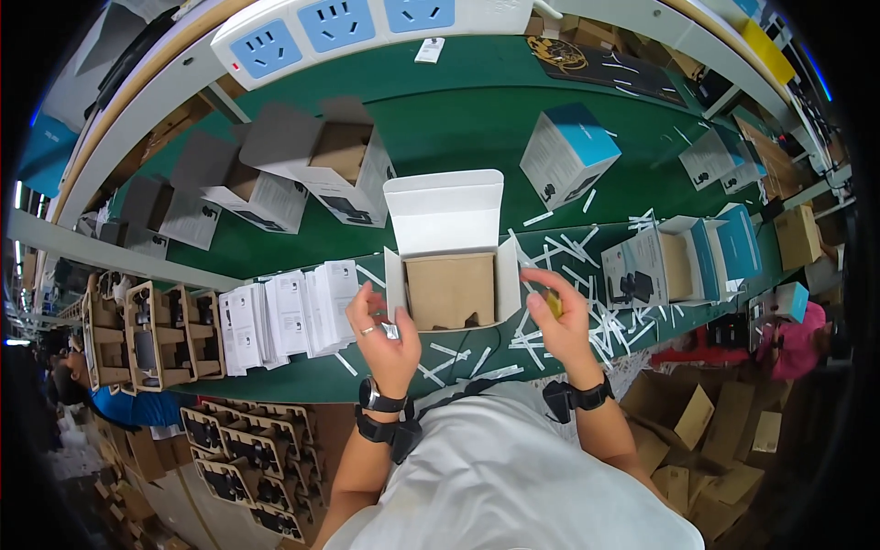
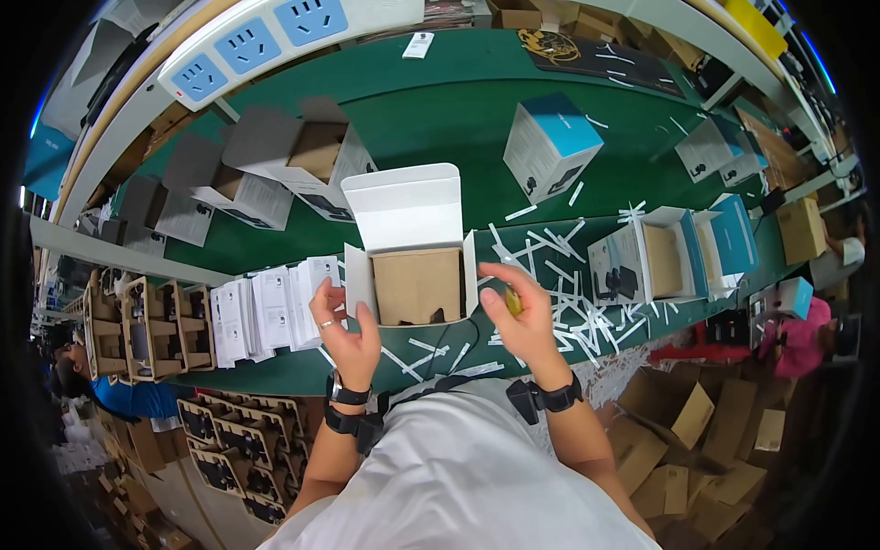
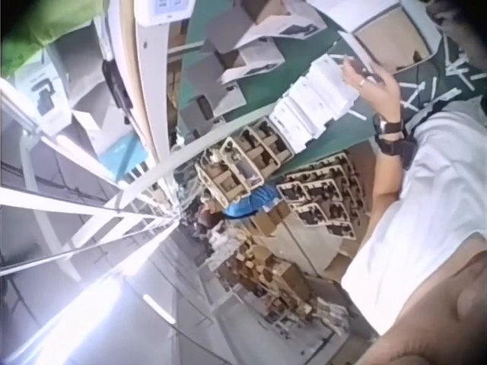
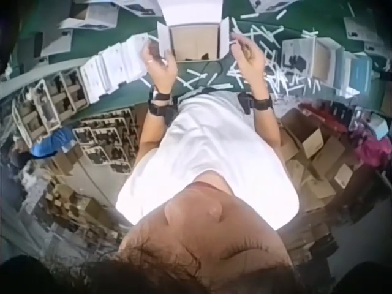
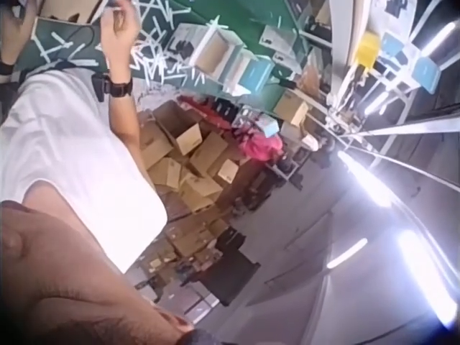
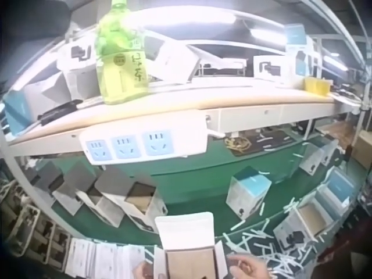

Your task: The person places a manual into a white box, seals it with tape, and slides a blue sleeve over it, repeating the process for a second box.

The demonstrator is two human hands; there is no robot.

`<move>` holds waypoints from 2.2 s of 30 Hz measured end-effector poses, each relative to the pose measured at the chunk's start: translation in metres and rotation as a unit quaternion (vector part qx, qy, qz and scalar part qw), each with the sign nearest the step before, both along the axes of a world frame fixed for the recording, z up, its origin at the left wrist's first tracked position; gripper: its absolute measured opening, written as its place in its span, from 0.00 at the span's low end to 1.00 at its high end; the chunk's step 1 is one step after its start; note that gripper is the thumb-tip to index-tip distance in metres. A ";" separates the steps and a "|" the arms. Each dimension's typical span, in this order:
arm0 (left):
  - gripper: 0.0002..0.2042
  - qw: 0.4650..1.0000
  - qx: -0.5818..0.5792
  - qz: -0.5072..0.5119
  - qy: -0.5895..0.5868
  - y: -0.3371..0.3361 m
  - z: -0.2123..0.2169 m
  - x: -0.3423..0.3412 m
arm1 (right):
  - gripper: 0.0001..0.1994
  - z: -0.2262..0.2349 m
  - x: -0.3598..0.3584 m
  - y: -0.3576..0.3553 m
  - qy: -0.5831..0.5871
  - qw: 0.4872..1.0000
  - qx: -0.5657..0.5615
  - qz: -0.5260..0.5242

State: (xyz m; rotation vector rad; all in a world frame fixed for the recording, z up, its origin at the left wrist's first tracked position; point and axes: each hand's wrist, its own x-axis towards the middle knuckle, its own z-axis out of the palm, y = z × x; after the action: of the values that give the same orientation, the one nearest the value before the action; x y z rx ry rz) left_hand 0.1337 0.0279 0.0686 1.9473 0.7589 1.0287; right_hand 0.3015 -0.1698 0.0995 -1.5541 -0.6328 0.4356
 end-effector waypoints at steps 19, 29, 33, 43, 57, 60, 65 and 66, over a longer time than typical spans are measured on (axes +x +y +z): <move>0.34 0.887 0.326 -0.259 0.203 -0.018 -0.004 0.027 | 0.06 -0.012 0.025 0.041 -0.371 0.897 -0.217 -0.102; 0.33 0.888 0.325 -0.259 0.199 -0.019 -0.004 0.027 | 0.08 -0.016 0.027 0.041 -0.303 0.922 -0.222 -0.090; 0.32 0.889 0.318 -0.267 0.194 -0.017 -0.009 0.028 | 0.09 -0.010 0.016 0.056 -0.271 0.936 -0.214 -0.064; 0.17 0.914 0.292 -0.250 0.128 -0.015 -0.022 0.026 | 0.11 -0.011 -0.015 0.148 -0.397 0.882 -0.251 0.036; 0.29 0.867 0.317 -0.354 0.147 0.007 0.002 0.018 | 0.24 -0.013 0.121 0.100 0.272 0.948 0.133 -0.096; 0.29 0.870 0.273 -0.378 0.159 0.018 0.013 0.018 | 0.20 -0.014 0.105 0.120 0.338 0.938 0.080 0.018; 0.21 0.894 -0.034 -0.431 0.117 0.034 0.010 0.004 | 0.08 0.036 0.022 0.106 -0.312 0.911 -0.112 0.246; 0.19 0.902 -0.140 -0.406 0.052 0.036 0.001 0.004 | 0.08 0.038 0.012 0.106 -0.375 0.896 -0.118 0.207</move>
State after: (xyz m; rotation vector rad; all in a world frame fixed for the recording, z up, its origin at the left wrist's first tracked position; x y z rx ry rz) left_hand 0.1376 0.0635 0.0696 1.7988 0.0820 0.2848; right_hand 0.3130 -0.0638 0.1371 -1.8146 -1.5787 0.2131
